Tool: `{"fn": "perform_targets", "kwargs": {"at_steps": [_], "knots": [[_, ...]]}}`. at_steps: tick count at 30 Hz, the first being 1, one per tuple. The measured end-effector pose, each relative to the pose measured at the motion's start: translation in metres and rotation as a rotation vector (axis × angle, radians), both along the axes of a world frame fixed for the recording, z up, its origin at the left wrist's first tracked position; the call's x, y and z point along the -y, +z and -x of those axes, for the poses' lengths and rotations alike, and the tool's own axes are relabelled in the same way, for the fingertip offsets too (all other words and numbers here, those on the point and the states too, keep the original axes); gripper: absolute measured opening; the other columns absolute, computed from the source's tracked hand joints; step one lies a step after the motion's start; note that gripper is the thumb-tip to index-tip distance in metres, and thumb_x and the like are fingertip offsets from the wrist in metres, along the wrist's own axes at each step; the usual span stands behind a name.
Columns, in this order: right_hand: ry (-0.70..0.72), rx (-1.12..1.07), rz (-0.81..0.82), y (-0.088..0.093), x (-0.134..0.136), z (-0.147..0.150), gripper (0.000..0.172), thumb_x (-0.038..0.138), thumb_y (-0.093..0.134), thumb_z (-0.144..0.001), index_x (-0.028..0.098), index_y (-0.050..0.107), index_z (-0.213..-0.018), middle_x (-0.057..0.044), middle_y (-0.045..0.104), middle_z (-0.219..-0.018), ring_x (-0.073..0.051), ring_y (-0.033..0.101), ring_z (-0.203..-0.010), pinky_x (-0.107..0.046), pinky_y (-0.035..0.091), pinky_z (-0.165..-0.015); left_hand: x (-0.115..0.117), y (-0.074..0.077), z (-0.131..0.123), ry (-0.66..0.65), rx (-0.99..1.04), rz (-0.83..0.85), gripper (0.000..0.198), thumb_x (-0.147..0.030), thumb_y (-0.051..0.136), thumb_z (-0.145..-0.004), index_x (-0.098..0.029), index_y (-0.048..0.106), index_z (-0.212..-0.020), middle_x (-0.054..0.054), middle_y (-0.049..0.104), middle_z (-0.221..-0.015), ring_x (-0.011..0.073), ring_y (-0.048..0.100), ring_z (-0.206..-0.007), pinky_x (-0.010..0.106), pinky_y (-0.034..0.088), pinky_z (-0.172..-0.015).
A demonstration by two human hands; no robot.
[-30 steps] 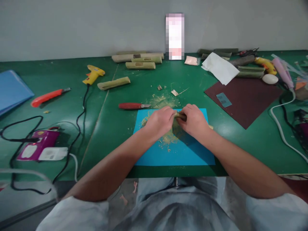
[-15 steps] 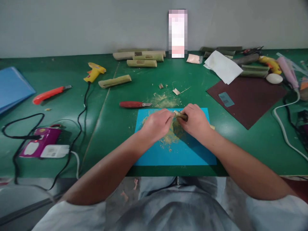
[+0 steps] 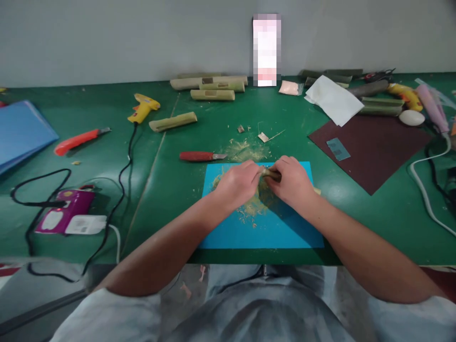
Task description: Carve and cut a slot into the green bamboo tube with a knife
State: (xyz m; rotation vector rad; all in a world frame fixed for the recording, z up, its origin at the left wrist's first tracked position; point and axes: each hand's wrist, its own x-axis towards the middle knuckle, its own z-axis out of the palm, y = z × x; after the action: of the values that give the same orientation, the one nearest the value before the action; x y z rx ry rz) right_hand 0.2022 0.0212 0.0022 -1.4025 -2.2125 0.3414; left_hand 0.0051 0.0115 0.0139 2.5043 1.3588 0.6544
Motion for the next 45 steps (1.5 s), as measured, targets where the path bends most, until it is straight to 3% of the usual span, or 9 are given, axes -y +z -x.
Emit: {"fn": "perform_targets", "kwargs": {"at_steps": [17, 22, 28, 34, 38, 45], "knots": [[0.009, 0.018, -0.041, -0.004, 0.0, 0.0, 0.015, 0.024, 0.061, -0.088, 0.024, 0.053, -0.074, -0.006, 0.058, -0.081, -0.023, 0.049, -0.082, -0.036, 0.037, -0.073, 0.0, -0.004, -0.002, 0.009, -0.009, -0.035, 0.027, -0.023, 0.045, -0.103, -0.017, 0.07, -0.096, 0.008, 0.071, -0.088, 0.017, 0.067, -0.08, 0.029, 0.052, -0.071], [0.01, 0.026, -0.044, -0.004, 0.003, 0.0, 0.011, 0.024, 0.06, -0.088, 0.023, 0.057, -0.077, -0.008, 0.06, -0.085, -0.025, 0.05, -0.084, -0.037, 0.039, -0.075, -0.007, -0.007, -0.002, 0.013, 0.12, -0.008, 0.021, -0.021, 0.051, -0.101, -0.017, 0.072, -0.1, 0.006, 0.072, -0.087, 0.0167, 0.068, -0.081, 0.028, 0.053, -0.073], [0.046, 0.105, -0.03, 0.001, 0.006, 0.0, 0.006, 0.025, 0.06, -0.088, 0.02, 0.062, -0.086, -0.011, 0.063, -0.089, -0.027, 0.053, -0.088, -0.039, 0.039, -0.078, -0.008, 0.007, 0.001, 0.053, 0.222, -0.006, 0.018, -0.02, 0.055, -0.1, -0.017, 0.073, -0.104, 0.006, 0.075, -0.093, 0.0159, 0.071, -0.086, 0.028, 0.056, -0.079], [0.074, 0.115, 0.005, 0.003, 0.008, -0.005, 0.013, 0.03, 0.063, -0.088, 0.018, 0.066, -0.093, -0.012, 0.065, -0.091, -0.028, 0.053, -0.088, -0.04, 0.039, -0.078, -0.01, 0.018, 0.006, 0.114, 0.205, -0.01, 0.02, -0.022, 0.054, -0.099, -0.018, 0.073, -0.103, 0.007, 0.076, -0.097, 0.0174, 0.072, -0.091, 0.03, 0.057, -0.083], [0.072, 0.054, 0.002, -0.003, 0.007, -0.006, 0.009, 0.027, 0.062, -0.088, 0.021, 0.065, -0.093, -0.01, 0.066, -0.092, -0.027, 0.056, -0.092, -0.04, 0.041, -0.081, 0.005, 0.01, 0.008, 0.19, 0.232, 0.045, 0.018, -0.023, 0.057, -0.098, -0.018, 0.073, -0.104, 0.007, 0.077, -0.095, 0.0169, 0.073, -0.086, 0.029, 0.058, -0.079], [0.043, 0.024, -0.012, -0.01, 0.004, -0.003, 0.008, 0.024, 0.06, -0.088, 0.02, 0.066, -0.092, -0.01, 0.067, -0.091, -0.027, 0.057, -0.09, -0.039, 0.043, -0.082, 0.027, -0.022, -0.002, 0.275, 0.277, 0.031, 0.019, -0.021, 0.057, -0.099, -0.02, 0.073, -0.109, 0.007, 0.079, -0.1, 0.0178, 0.075, -0.09, 0.03, 0.061, -0.083]]}}
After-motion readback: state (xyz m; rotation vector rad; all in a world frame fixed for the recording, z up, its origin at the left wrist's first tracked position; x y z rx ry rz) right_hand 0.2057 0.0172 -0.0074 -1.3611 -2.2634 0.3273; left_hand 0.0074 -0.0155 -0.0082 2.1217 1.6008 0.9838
